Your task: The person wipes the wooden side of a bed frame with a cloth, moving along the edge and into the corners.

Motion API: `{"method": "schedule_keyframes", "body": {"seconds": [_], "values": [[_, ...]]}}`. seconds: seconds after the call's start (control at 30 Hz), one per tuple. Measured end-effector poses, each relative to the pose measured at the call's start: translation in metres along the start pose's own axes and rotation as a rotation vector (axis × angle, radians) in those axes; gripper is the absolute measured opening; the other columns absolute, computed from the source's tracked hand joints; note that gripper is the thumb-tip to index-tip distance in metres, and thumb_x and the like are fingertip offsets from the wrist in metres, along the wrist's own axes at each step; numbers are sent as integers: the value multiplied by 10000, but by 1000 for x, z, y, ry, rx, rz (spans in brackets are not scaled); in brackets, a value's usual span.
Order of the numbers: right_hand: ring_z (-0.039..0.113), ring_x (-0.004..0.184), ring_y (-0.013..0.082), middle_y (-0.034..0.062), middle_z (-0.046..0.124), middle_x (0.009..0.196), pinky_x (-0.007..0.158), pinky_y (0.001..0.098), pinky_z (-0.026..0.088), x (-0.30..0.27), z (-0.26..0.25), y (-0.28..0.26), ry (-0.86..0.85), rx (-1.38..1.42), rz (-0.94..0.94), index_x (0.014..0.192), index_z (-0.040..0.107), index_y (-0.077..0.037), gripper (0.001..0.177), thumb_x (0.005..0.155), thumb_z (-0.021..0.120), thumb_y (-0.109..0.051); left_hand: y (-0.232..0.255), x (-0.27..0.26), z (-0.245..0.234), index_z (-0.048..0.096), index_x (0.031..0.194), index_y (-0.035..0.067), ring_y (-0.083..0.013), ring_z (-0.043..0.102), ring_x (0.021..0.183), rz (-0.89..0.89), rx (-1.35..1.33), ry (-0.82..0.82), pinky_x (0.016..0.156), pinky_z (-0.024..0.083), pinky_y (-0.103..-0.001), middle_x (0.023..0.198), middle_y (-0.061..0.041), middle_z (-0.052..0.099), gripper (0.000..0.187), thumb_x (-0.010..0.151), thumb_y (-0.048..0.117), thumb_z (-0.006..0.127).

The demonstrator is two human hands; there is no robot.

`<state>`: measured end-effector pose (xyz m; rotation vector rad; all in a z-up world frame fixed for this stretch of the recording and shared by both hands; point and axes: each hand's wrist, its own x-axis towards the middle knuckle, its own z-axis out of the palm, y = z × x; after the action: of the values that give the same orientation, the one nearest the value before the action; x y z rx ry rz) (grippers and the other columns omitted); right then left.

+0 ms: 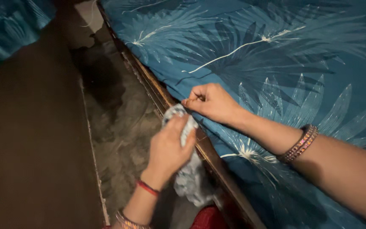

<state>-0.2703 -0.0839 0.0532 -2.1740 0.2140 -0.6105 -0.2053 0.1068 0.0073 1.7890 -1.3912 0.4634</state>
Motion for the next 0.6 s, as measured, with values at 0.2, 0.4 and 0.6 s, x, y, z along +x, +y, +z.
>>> {"method": "schedule_keyframes", "body": {"seconds": [0.2, 0.4, 0.6], "values": [[480, 570, 19, -23, 602, 597, 508, 260, 413, 3, 0, 6, 27, 16, -2, 702, 672, -22, 331, 901, 764, -271, 49, -33, -14, 695, 1192, 51, -376, 719, 1048, 88, -129, -20, 886, 594, -414, 1212, -209, 702, 368, 867, 216, 742], [471, 565, 18, -32, 600, 594, 503, 258, 395, 3, 0, 2, -14, 9, 31, 700, 679, -28, 344, 900, 764, -295, 84, -57, -29, 716, 1134, 47, -369, 756, 1002, 157, -340, -65, 872, 625, -405, 1116, -196, 734, 390, 755, 127, 758], [459, 560, 28, -28, 590, 585, 504, 263, 378, 0, -2, -10, -37, -27, 61, 694, 675, -30, 356, 901, 768, -304, 110, -67, -39, 743, 1043, 27, -362, 751, 860, 182, -515, -205, 775, 627, -400, 1101, -212, 733, 335, 714, 89, 748]]}}
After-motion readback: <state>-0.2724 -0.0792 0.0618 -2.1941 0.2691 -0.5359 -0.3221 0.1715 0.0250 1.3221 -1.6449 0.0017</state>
